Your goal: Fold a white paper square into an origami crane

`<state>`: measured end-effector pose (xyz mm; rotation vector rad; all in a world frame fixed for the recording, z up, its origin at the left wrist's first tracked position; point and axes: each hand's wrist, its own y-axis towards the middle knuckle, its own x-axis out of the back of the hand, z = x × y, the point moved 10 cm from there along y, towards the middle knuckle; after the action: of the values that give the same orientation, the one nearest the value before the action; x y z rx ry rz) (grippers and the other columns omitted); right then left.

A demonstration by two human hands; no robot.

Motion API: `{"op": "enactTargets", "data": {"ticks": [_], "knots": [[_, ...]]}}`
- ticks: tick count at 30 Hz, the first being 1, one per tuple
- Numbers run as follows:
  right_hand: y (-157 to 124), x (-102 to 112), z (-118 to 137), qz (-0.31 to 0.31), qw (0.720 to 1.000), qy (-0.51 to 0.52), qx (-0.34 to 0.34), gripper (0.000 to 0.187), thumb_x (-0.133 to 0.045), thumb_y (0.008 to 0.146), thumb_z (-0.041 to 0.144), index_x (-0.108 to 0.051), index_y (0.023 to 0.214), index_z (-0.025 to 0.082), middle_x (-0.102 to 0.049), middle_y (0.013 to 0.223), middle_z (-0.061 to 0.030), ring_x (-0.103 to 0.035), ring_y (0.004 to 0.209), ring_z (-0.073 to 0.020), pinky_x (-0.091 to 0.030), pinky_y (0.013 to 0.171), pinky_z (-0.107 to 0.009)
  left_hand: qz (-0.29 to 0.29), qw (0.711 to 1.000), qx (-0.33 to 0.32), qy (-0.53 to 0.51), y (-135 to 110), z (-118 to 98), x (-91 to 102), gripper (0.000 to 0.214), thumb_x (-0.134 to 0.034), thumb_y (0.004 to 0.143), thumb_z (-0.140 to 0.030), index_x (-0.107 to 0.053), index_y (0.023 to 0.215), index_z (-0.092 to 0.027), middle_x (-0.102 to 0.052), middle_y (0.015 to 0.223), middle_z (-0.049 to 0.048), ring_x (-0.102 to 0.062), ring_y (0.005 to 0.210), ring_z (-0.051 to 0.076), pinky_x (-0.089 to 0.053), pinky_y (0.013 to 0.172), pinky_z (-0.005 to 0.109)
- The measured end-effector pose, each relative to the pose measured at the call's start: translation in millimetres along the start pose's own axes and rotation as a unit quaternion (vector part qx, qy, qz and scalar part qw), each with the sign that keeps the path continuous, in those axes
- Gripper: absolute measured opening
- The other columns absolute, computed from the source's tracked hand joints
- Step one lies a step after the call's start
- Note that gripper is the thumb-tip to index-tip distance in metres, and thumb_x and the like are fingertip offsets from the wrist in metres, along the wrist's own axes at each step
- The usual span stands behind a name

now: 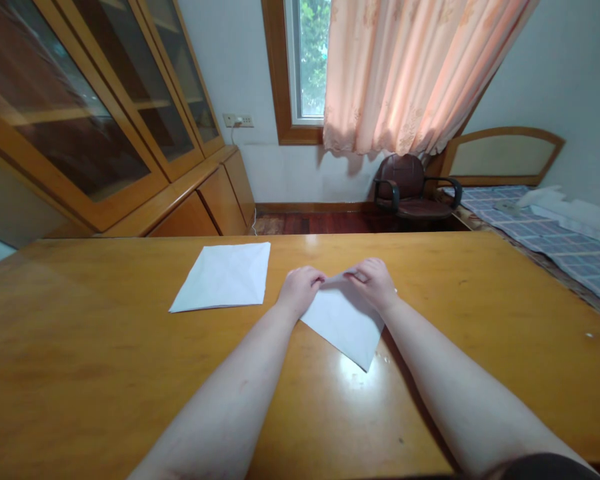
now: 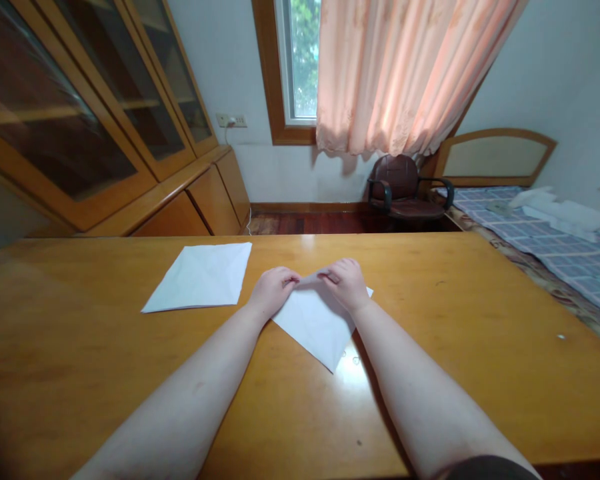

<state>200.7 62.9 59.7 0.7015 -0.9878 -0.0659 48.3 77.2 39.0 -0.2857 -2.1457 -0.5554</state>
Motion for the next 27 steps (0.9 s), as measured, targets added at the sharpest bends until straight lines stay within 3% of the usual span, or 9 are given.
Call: {"op": "enactTargets", "data": {"ticks": [4, 7, 12, 16, 24, 27], "knots": [[-2, 2, -3, 0.018, 0.999, 0.027, -0.023, 0.029, -0.053, 0.089, 0.041, -0.069, 0.072, 0.024, -0.064, 0.068, -0.0036, -0.056, 0.073, -0.0176, -0.038, 0.078, -0.032, 0.037, 0.999, 0.015, 0.003, -1, -2, -3.1, 0.023, -0.053, 0.082, -0.018, -0.072, 0.091, -0.026, -0.070, 0.095, 0.0012, -0.061, 0.094, 0.017, -0.045, 0.088, 0.030], [-4, 6, -10, -0.002, 0.997, 0.038, -0.060, 0.042, -0.046, 0.091, 0.047, -0.068, 0.065, 0.023, -0.063, 0.064, -0.0054, -0.057, 0.069, -0.0181, -0.042, 0.075, -0.033, 0.047, 0.998, 0.035, 0.002, -1, 0, -4.5, 0.021, -0.053, 0.085, -0.025, -0.072, 0.093, -0.025, -0.070, 0.096, 0.0026, -0.061, 0.094, 0.018, -0.045, 0.088, 0.030], [-9, 15, -24, -0.080, 0.987, 0.092, -0.104, 0.031, -0.048, 0.090, 0.044, -0.072, 0.090, 0.024, -0.071, 0.086, -0.0061, -0.063, 0.080, -0.0193, -0.048, 0.078, -0.033, 0.045, 0.997, 0.066, -0.006, -2, 13, -7.8, 0.021, -0.053, 0.085, -0.032, -0.071, 0.091, -0.022, -0.069, 0.093, 0.0040, -0.061, 0.089, 0.018, -0.046, 0.081, 0.029], [-13, 23, -30, -0.135, 0.980, 0.089, -0.113, 0.029, -0.050, 0.089, 0.042, -0.073, 0.088, 0.023, -0.073, 0.089, -0.0065, -0.065, 0.084, -0.0199, -0.048, 0.082, -0.033, 0.028, 0.997, 0.074, -0.011, -1, 20, -6.2, 0.019, -0.054, 0.084, -0.030, -0.070, 0.087, -0.022, -0.069, 0.092, 0.0037, -0.061, 0.087, 0.018, -0.045, 0.078, 0.029], [-19, 29, -47, -0.157, 0.970, 0.053, -0.176, 0.034, -0.045, 0.091, 0.044, -0.070, 0.084, 0.022, -0.071, 0.091, -0.0078, -0.063, 0.091, -0.0224, -0.047, 0.087, -0.037, 0.019, 0.994, 0.109, -0.005, -2, 29, -5.9, 0.018, -0.056, 0.083, -0.032, -0.070, 0.085, -0.021, -0.070, 0.091, 0.0038, -0.062, 0.088, 0.019, -0.045, 0.077, 0.029], [-18, 41, -47, -0.200, 0.965, 0.031, -0.164, 0.032, -0.045, 0.090, 0.041, -0.068, 0.097, 0.019, -0.069, 0.102, -0.0100, -0.061, 0.100, -0.0236, -0.044, 0.094, -0.040, -0.018, 0.987, 0.158, 0.014, -4, 44, 2.3, 0.018, -0.056, 0.082, -0.033, -0.070, 0.086, -0.021, -0.070, 0.092, 0.0048, -0.062, 0.089, 0.020, -0.045, 0.077, 0.029]]}}
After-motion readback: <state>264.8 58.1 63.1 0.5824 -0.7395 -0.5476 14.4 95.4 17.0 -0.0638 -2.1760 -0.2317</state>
